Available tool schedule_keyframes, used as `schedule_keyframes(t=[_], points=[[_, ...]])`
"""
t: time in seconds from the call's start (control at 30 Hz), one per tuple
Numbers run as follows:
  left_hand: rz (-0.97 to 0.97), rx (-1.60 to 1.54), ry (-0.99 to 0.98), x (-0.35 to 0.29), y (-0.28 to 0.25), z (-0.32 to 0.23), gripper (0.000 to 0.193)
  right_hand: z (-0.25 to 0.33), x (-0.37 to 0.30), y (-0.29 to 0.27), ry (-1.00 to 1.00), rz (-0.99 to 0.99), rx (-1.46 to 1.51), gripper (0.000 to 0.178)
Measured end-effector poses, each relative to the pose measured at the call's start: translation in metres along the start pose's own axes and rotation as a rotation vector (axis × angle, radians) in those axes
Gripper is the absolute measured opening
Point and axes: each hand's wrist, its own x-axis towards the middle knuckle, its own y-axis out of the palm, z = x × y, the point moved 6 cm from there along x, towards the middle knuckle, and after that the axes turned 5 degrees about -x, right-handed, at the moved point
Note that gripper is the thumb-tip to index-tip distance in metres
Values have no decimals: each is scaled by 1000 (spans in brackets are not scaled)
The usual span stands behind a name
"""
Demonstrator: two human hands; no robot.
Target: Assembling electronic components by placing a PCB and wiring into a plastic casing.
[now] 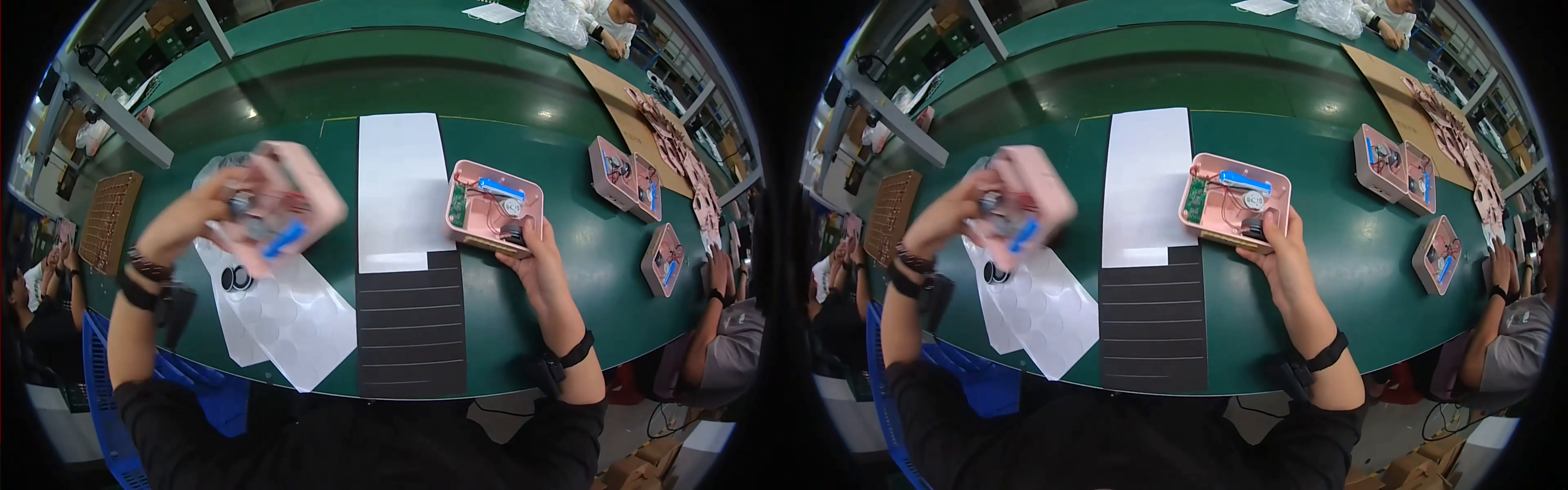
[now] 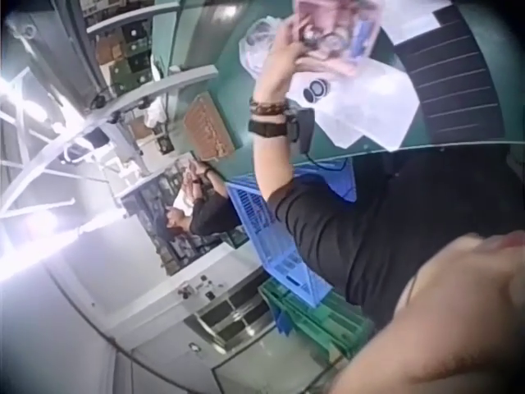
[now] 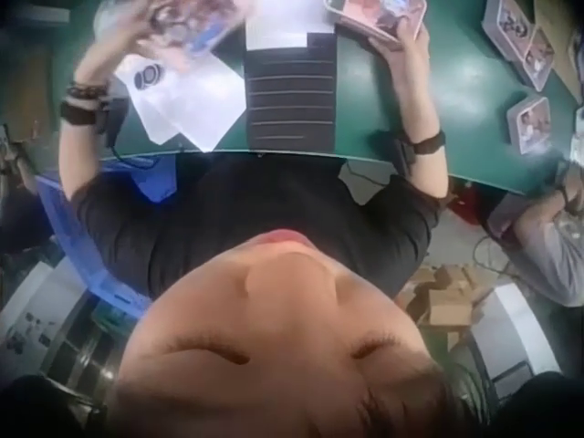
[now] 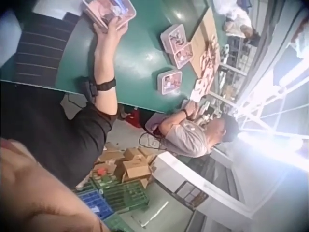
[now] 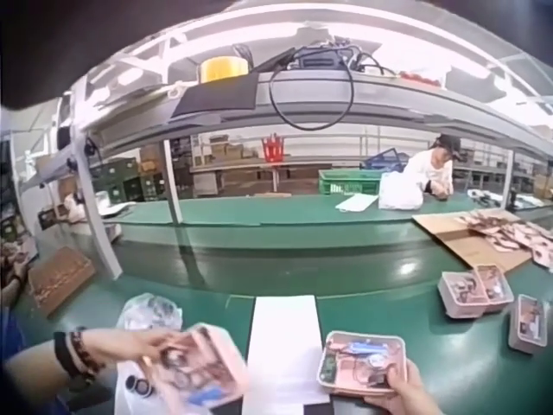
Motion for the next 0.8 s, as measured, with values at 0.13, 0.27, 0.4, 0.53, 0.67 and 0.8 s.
schedule_keyframes(t=[0.13, 0.27, 0.4, 0.53, 0.67, 0.8], points=[[302, -108, -106, 34, 104, 15, 64, -2, 3, -13, -45, -131, 75, 42], [251, -417, -121, 37, 135, 22, 63, -5, 6, -15, -93, -200, 169, 48], [162, -675, -143, 38, 138, 28, 64, 0, -11, -1, -111, -150, 127, 53], [136, -800, -133, 50, 137, 34, 65, 10, -12, 4, -90, -21, -182, 58], [84, -715, -40, 53, 138, 26, 61, 11, 0, -11, 78, 56, -657, 46], [-7, -80, 230, 58, 134, 32, 63, 42, -13, 2, -188, -204, -1554, 28]])
